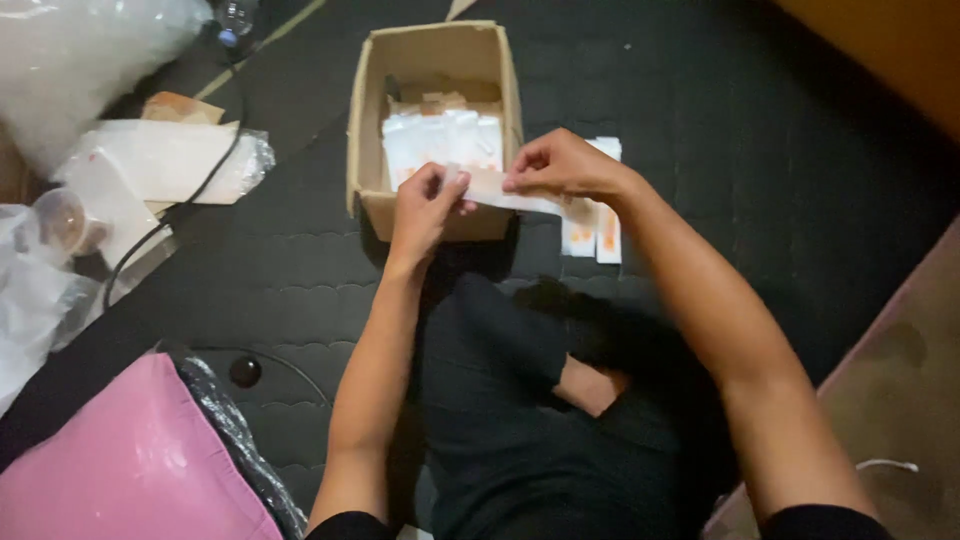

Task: Organizing small packaged items by taking them out of a cardboard box and arranging them in neat rows on the floor.

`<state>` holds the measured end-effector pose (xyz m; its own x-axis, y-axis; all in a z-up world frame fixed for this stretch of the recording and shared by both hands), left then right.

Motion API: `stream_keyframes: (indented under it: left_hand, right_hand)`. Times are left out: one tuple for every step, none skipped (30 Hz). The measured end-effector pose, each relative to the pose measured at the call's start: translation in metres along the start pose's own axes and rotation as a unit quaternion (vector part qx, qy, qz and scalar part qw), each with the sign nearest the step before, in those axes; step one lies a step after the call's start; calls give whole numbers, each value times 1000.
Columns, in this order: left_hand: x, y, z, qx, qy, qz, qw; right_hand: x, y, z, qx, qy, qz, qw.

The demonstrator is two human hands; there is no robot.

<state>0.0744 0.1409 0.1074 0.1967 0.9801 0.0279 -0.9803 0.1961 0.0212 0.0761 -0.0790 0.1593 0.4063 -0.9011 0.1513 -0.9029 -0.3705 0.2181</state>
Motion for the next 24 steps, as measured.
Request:
stream_keyframes:
  left_hand:
    - [-6, 8, 0, 5, -1, -7, 1000]
    - [-10, 15, 1, 7, 7, 11, 1000]
    - [-14, 20, 2, 8, 13, 26, 1000]
    - [-23, 21, -3, 12, 11, 18, 1000]
    - [-27, 21, -5, -5, 21, 41, 999]
    - [-31, 21, -6, -21, 31, 65, 997]
    - [-36, 20, -10, -22, 30, 61, 997]
    - [-41, 20, -14, -17, 36, 61, 997]
    - [-47, 19, -20, -11, 42, 59, 997]
    - [-54, 20, -23, -11, 42, 55, 998]
    - [-61, 22, -28, 6, 38, 39, 999]
    - [-68, 24, -33, 24, 34, 23, 999]
    - [-72, 24, -36, 26, 31, 22, 999]
    - [-76, 24, -38, 27, 21, 6, 999]
    - [-78, 24, -40, 28, 9, -7, 1000]
    - [-76, 23, -45, 30, 4, -6, 1000]
    - [-75, 22, -50, 29, 2, -6, 1000]
    - [-73, 22, -55, 27, -1, -7, 1000]
    - [-72, 23, -55, 26, -1, -2, 1000]
    - [-71, 24, -55, 31, 1, 0, 1000]
    - [-69, 30, -57, 39, 3, 4, 999]
    - [-67, 31, -58, 42, 3, 11, 999]
    - [-68, 30, -59, 38, -3, 5, 999]
    - [-69, 29, -60, 34, -9, -2, 999]
  right_hand:
    - [9, 14, 3, -5, -5, 5, 1000]
    - [17, 29, 4, -2, 0, 0, 1000]
    - [26, 43, 6, 3, 3, -4, 1000]
    - [38, 54, 18, 0, -2, 3, 1000]
    - [49, 62, 27, 5, 35, -7, 999]
    - [60, 71, 35, 9, 72, -17, 997]
    - [69, 83, 42, 10, 72, -13, 997]
    - [80, 95, 50, -5, 57, 1, 998]
    - [91, 107, 58, -20, 42, 16, 999]
    - [98, 116, 69, -20, 41, 20, 999]
    - [107, 126, 80, -21, 15, 50, 998]
    - [115, 135, 92, -21, -11, 80, 996]
    - [113, 140, 102, -22, -15, 81, 996]
    - [114, 146, 112, -22, -46, 110, 993]
    - [113, 149, 122, -21, -78, 136, 987]
    - [109, 148, 131, -21, -83, 134, 987]
    - [107, 147, 141, -27, -113, 153, 981]
    - [104, 146, 150, -35, -143, 172, 974]
    - [103, 143, 156, -33, -142, 167, 975]
    - [100, 139, 165, -47, -187, 169, 967]
    - [94, 138, 175, -65, -232, 167, 956]
    - [95, 136, 174, -67, -232, 160, 957]
    - [96, 135, 175, -70, -248, 162, 953]
    - [98, 134, 175, -74, -264, 163, 948]
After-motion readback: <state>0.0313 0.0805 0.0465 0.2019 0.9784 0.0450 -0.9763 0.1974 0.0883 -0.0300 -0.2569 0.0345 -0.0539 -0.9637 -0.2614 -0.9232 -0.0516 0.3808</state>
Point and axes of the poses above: each hand's wrist, its own y-axis away from the middle knuckle, its own x-axis out of the back of the hand, z = x × y, the point moved 6 cm from there along -y, towards the middle knuckle, and after that the axes turned 11 degrees about -y, right-handed, at the moved point
